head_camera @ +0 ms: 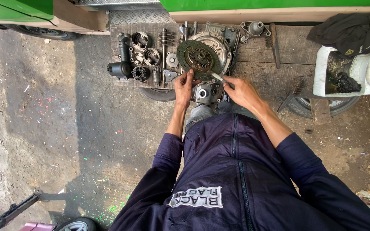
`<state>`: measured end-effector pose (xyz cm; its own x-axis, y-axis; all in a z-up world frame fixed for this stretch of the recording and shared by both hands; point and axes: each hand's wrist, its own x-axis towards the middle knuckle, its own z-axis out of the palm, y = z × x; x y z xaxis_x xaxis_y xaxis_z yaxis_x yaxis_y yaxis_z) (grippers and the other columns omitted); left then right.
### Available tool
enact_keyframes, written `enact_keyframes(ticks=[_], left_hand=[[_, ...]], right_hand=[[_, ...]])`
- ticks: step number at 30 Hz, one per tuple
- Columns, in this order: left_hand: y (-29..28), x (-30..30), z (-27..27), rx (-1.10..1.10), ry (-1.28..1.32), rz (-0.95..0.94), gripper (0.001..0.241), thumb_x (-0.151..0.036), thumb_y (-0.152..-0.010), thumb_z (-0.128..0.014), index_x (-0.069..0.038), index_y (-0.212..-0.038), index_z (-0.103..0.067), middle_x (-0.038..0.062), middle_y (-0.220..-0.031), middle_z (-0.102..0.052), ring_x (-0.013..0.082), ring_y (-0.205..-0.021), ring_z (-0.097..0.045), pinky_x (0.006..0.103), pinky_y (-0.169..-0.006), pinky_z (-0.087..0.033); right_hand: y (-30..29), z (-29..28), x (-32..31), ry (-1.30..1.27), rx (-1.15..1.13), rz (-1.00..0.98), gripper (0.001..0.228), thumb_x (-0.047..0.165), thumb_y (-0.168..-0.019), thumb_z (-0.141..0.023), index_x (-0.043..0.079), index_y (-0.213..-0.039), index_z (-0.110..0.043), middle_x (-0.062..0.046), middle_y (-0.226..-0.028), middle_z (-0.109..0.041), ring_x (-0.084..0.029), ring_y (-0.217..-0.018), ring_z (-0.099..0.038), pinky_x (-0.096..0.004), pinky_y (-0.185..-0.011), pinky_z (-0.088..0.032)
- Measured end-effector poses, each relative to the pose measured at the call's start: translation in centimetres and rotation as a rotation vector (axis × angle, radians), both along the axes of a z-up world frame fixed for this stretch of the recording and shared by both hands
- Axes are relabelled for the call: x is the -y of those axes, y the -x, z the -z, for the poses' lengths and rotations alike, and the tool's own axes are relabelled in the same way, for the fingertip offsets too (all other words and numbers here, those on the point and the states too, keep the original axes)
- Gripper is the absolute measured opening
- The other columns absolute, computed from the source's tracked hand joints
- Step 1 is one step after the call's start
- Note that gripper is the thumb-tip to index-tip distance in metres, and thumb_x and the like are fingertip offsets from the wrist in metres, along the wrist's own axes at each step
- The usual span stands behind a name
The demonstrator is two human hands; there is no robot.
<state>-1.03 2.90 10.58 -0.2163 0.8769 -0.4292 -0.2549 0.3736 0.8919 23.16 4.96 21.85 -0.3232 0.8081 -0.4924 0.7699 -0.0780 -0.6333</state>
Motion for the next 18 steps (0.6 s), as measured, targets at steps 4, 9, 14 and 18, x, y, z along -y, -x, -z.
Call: enact_keyframes(ticks=[4, 9, 14, 18], left_hand=[[0.6, 0.9, 1.3, 0.091, 0.026, -0.027, 0.052, -0.033, -0.099, -0.067, 0.011, -0.126, -0.059, 0.018, -0.106, -0.076, 0.0233, -0.083, -0.078, 0.0336, -0.077, -0.065], [0.7, 3.3, 5.1, 0.149, 0.168, -0.109, 0.062, -0.033, -0.098, -0.068, 0.011, -0.135, -0.047, 0.024, -0.100, -0.072, 0.0251, -0.082, -0.076, 0.0355, -0.080, -0.064], [-0.1, 5.0, 7.7, 0.341, 0.169, -0.206, 0.053, -0.027, -0.098, -0.068, 0.005, -0.132, -0.043, 0.022, -0.111, -0.067, 0.0290, -0.086, -0.075, 0.0398, -0.084, -0.064], [-0.2, 5.0, 7.2, 0.405, 0.136, -0.188, 0.044, -0.025, -0.099, -0.067, 0.005, -0.128, -0.051, 0.020, -0.114, -0.069, 0.0278, -0.091, -0.076, 0.0395, -0.088, -0.064]], right_hand=[[0.0, 1.1, -0.1, 0.061, -0.079, -0.031, 0.040, 0.028, -0.102, -0.058, 0.015, -0.139, -0.063, 0.003, -0.063, -0.063, -0.008, -0.034, -0.035, -0.031, -0.032, -0.033], [-1.0, 4.0, -0.7, -0.012, 0.092, -0.072, 0.040, 0.025, -0.105, -0.057, 0.014, -0.143, -0.061, -0.012, -0.051, -0.055, -0.010, -0.033, -0.033, -0.033, -0.034, -0.037], [-0.9, 5.5, 1.1, -0.211, -0.045, -0.273, 0.040, 0.021, -0.103, -0.059, 0.006, -0.139, -0.063, -0.001, -0.045, -0.046, -0.005, -0.030, -0.038, -0.023, -0.040, -0.039], [-0.4, 5.4, 0.3, -0.149, 0.070, -0.191, 0.040, 0.018, -0.102, -0.054, 0.004, -0.139, -0.060, -0.004, -0.046, -0.049, -0.010, -0.029, -0.034, -0.029, -0.026, -0.036]])
